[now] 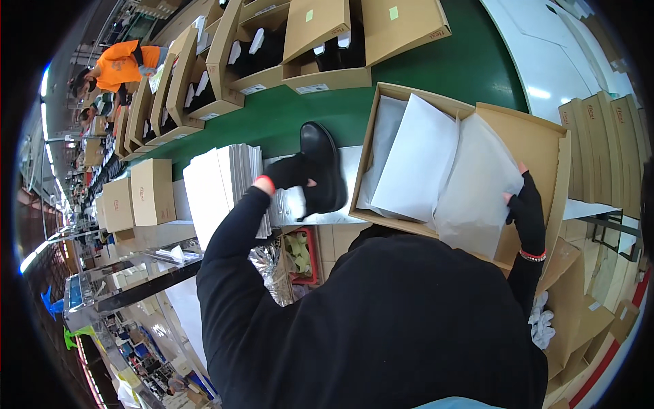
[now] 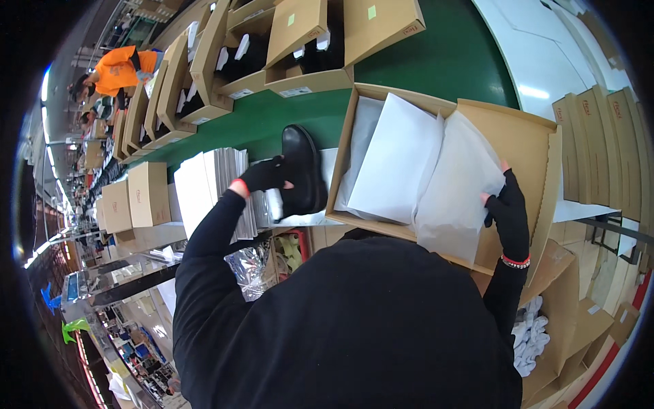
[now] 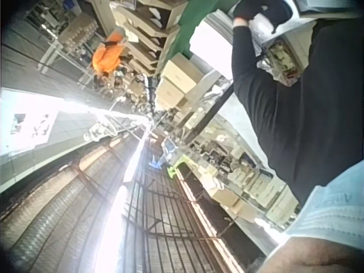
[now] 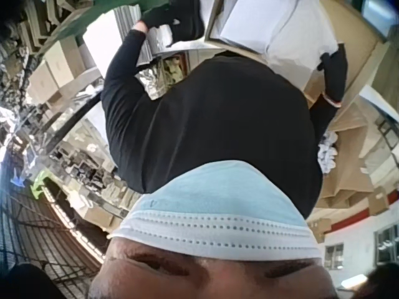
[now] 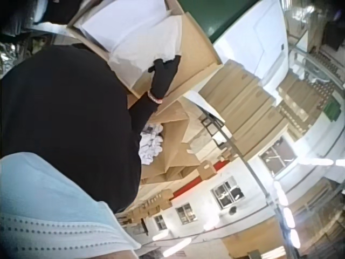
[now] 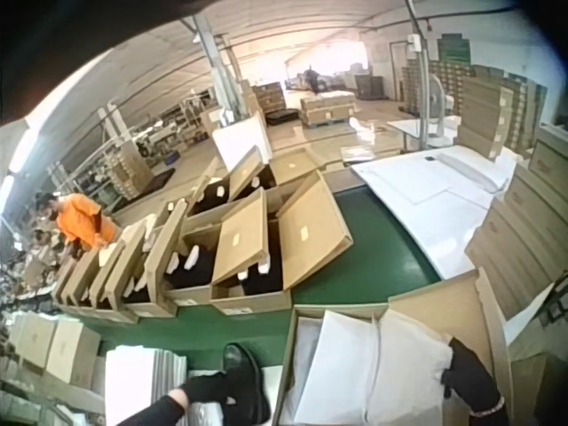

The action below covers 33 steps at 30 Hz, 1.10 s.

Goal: The person places white tissue paper into a cardboard box, inserts a pair of black shoes, and adds crumpled paper for padding. They then cover the shoes with more tissue paper, close the box, and move it aside to repeat the process with a new box.

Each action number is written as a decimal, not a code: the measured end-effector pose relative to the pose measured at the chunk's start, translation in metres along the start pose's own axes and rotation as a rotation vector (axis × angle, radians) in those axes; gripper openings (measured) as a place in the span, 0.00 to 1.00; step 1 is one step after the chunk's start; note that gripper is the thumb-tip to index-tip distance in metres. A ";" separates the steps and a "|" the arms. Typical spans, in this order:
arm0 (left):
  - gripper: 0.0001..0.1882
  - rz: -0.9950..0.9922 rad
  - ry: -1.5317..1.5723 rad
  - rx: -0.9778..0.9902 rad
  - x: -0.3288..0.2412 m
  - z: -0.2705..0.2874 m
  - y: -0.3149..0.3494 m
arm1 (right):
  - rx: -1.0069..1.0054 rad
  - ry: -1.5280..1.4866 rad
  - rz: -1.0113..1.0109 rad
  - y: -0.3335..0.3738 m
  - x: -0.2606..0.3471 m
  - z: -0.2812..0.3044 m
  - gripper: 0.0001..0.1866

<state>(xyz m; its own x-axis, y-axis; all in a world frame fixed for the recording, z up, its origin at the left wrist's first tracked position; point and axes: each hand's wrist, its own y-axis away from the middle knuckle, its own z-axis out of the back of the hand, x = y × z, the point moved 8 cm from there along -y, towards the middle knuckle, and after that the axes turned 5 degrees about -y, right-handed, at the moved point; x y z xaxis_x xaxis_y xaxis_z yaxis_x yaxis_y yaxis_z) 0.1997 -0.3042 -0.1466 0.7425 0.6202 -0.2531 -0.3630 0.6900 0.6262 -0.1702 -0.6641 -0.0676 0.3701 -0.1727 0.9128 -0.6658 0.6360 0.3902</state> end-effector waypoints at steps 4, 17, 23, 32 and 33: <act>0.42 -0.067 0.831 0.009 0.030 0.037 0.033 | -0.027 -0.298 0.220 0.007 0.026 0.008 0.37; 0.39 -0.608 0.677 0.239 -0.200 -0.006 -0.095 | 0.389 -0.900 0.459 -0.001 0.031 -0.011 0.33; 0.25 -0.575 -0.125 -0.246 -0.242 -0.050 -0.092 | -0.291 0.273 0.495 0.007 -0.076 0.007 0.30; 0.38 -0.379 0.879 -0.166 -0.204 0.005 -0.088 | 0.147 0.814 0.572 -0.043 -0.059 -0.186 0.56; 0.37 -0.321 0.735 -0.150 -0.207 0.012 -0.075 | 0.163 0.886 0.557 -0.052 -0.062 -0.199 0.57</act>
<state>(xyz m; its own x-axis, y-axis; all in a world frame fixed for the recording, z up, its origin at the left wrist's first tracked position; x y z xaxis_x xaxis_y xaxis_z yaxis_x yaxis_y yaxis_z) 0.0800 -0.4884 -0.1321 0.2832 0.4344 -0.8550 -0.3053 0.8860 0.3490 -0.0297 -0.5372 -0.1685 0.2825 0.7640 0.5801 -0.9415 0.3368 0.0150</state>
